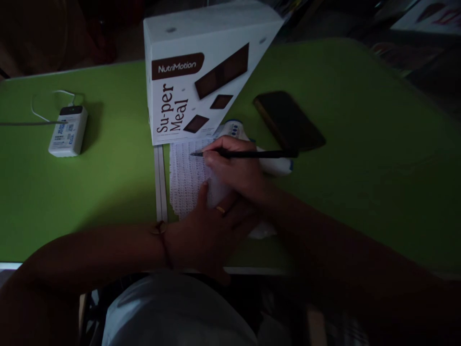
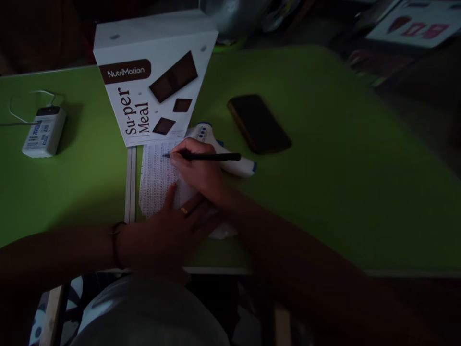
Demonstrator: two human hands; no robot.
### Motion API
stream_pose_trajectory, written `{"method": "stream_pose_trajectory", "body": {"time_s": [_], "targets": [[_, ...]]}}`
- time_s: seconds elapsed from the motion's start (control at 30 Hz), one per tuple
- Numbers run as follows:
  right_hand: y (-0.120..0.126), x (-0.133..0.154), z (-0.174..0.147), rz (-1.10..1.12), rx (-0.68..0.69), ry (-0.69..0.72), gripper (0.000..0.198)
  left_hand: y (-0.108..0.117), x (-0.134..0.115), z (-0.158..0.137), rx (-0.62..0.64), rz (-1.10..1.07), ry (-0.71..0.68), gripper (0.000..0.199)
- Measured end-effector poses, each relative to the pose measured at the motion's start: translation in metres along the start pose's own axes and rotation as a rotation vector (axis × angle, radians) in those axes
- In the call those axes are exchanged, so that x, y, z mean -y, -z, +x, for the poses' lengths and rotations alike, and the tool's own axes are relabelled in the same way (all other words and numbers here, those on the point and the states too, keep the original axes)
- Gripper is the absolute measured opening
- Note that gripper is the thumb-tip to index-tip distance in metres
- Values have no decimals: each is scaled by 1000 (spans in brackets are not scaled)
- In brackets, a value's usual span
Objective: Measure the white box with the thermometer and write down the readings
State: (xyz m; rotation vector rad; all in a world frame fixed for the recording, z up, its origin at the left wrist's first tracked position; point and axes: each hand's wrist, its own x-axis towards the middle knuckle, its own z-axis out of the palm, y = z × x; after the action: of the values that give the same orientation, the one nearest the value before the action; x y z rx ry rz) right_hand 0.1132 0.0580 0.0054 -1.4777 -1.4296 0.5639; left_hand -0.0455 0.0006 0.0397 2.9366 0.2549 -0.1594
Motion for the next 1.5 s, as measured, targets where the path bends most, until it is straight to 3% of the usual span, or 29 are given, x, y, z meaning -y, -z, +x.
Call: {"method": "stream_pose_trajectory", "body": {"time_s": [0.23,0.57,0.83,1.5], "targets": [[-1,0,2,-61,-43,51,3,-4,-1,0,-36,-2,22,124],[0,3,-1,85,-39,-44,4,-8,-1,0,-68,24,10,122],[1,3,-2,30,-46,-38,3,-8,-1,0,-59,3,-6,121],[3,2,-3,-34,76,-13,10,-3,-1,1,-30,-7,-6,123]]}}
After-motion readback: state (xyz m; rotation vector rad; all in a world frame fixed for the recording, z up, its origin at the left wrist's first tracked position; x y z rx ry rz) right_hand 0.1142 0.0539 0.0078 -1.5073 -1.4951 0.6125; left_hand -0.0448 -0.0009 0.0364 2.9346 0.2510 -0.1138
